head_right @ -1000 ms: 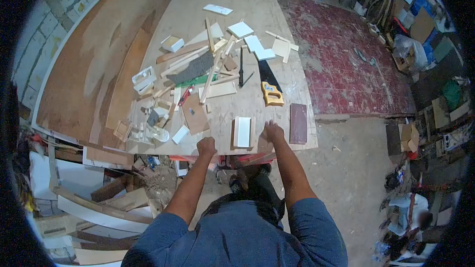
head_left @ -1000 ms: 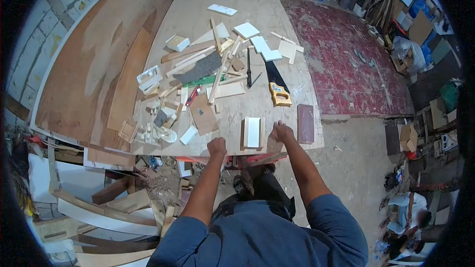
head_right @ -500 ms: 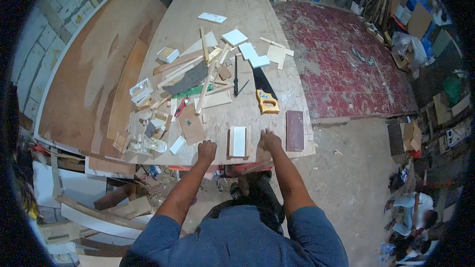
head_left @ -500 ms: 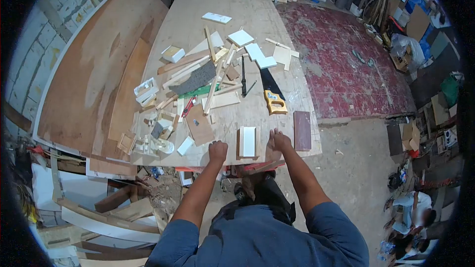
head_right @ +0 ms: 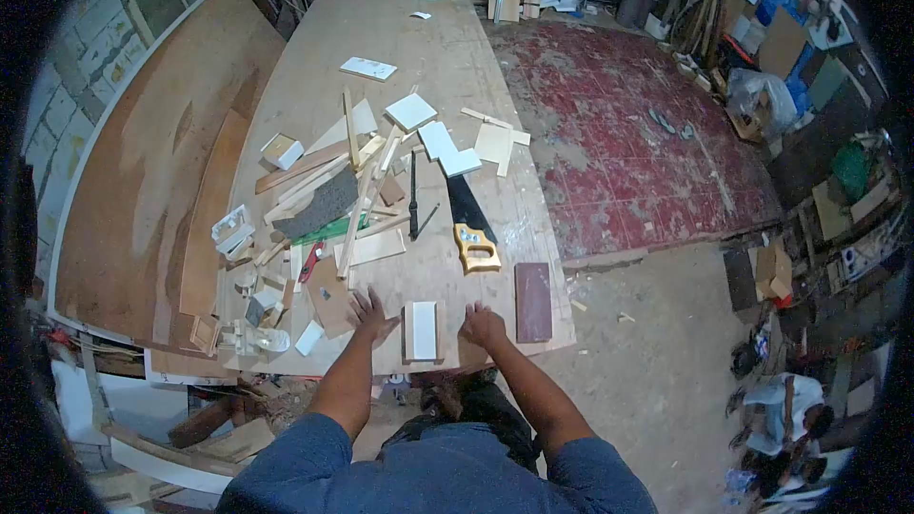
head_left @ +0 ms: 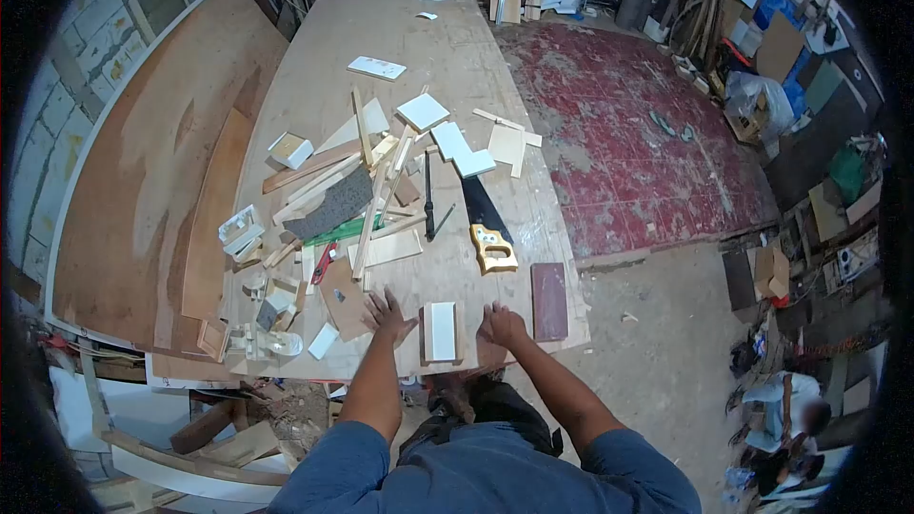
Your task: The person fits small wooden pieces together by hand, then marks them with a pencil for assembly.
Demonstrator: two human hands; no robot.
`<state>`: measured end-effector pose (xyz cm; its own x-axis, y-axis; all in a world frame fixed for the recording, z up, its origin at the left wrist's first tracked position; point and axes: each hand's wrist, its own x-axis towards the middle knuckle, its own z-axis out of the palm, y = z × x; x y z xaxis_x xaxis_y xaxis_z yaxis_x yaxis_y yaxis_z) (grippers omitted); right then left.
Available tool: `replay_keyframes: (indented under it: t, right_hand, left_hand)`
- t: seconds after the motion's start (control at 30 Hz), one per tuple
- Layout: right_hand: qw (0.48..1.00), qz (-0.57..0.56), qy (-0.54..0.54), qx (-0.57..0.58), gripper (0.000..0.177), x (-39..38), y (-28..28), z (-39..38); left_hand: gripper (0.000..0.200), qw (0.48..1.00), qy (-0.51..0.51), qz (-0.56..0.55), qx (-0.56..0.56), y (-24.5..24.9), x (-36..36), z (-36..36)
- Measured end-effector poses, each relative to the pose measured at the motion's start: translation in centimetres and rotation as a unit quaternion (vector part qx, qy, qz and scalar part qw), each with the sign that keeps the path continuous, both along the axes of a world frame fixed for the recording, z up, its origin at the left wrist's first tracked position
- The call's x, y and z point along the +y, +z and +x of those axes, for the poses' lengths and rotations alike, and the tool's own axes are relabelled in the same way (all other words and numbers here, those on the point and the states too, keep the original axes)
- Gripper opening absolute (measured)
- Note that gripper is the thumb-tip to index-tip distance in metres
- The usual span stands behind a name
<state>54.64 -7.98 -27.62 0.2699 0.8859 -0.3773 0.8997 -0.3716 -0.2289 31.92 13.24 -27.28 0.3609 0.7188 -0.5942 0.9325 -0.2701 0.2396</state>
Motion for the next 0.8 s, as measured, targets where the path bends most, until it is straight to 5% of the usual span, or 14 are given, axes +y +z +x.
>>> replay_keyframes:
  t: [0.1,0.2,0.3,0.37,0.43,0.5,0.57,0.8]
  right_hand:
    - [1.000,0.002,-0.006,0.009,0.055,1.8,1.4,1.4]
    - [0.997,0.018,0.013,0.068,0.015,4.6,-1.0,5.2]
    - [0.963,0.145,-0.011,0.229,0.016,10.7,-2.8,12.1]
    - [0.962,0.152,-0.117,0.196,0.011,15.2,-1.5,16.0]
    - [0.948,0.178,-0.246,0.100,0.017,20.3,0.5,18.5]
    - [0.908,0.204,-0.330,0.157,0.021,24.1,-0.4,21.9]
    - [0.926,0.278,-0.251,0.045,0.031,27.2,-1.0,24.1]
    - [0.981,0.077,-0.012,-0.178,0.080,36.5,2.3,26.7]
  left_hand:
    - [0.133,1.000,-0.010,-0.025,0.014,0.1,0.3,0.1]
    - [0.134,0.999,-0.004,-0.036,0.024,0.5,0.3,0.3]
    - [0.132,0.998,0.020,-0.061,0.023,2.0,0.7,1.0]
    - [0.131,0.998,-0.003,-0.049,0.033,1.5,0.6,0.7]
    - [0.130,0.997,0.017,-0.067,0.035,1.9,0.9,0.9]
    - [0.129,0.996,0.011,-0.077,0.040,2.0,1.0,1.0]
    - [0.128,0.994,0.029,-0.089,0.048,2.2,1.1,0.9]
    - [0.123,0.995,0.016,-0.095,0.022,2.0,1.3,0.7]
